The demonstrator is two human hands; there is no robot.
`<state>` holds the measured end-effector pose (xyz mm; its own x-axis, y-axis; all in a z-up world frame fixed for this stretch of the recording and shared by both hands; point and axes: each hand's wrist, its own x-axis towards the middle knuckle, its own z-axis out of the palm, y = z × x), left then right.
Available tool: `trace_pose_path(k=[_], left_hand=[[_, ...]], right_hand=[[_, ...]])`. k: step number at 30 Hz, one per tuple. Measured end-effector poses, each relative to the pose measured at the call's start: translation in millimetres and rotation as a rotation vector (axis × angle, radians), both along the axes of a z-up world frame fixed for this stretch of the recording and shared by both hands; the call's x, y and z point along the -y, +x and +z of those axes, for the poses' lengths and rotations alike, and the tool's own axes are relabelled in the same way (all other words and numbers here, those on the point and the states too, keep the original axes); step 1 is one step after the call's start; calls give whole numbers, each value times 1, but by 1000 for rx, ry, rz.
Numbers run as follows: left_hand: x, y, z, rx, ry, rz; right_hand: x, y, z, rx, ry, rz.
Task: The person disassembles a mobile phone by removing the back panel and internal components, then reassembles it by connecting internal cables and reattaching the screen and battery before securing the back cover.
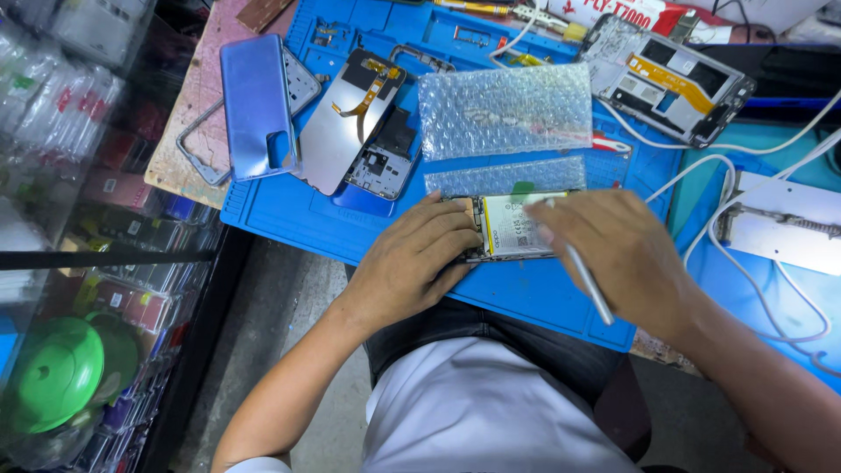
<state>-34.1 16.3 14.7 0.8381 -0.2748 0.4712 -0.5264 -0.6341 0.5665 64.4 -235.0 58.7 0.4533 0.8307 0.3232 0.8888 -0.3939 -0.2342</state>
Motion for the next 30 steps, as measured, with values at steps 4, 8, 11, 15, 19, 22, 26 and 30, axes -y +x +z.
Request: trace_pose_path(k=[4,8,11,15,19,22,26,30], left_hand=[[-2,-6,0,-39,-8,-6],[-5,0,1,5,82,3],[-8,0,0,55,122,9],[-11,0,-3,37,135,-7],[-10,1,-1,14,156,-8],[-8,1,1,24,168,10],[-7,1,-1,12,165,15],[-9,-1,-4,9,156,18]], right_hand=[[2,19,-1,220,-179,-173],[5,42,8,465,-292,-297],[4,46,17,536,-324,-354],[2,34,21,298,-130,-282],[-15,15,2,-32,66,-110],[-31,13,-18,-153,89,-112],[-33,12,-29,137,93,-114],[-20,8,-26,227,162,-1]])
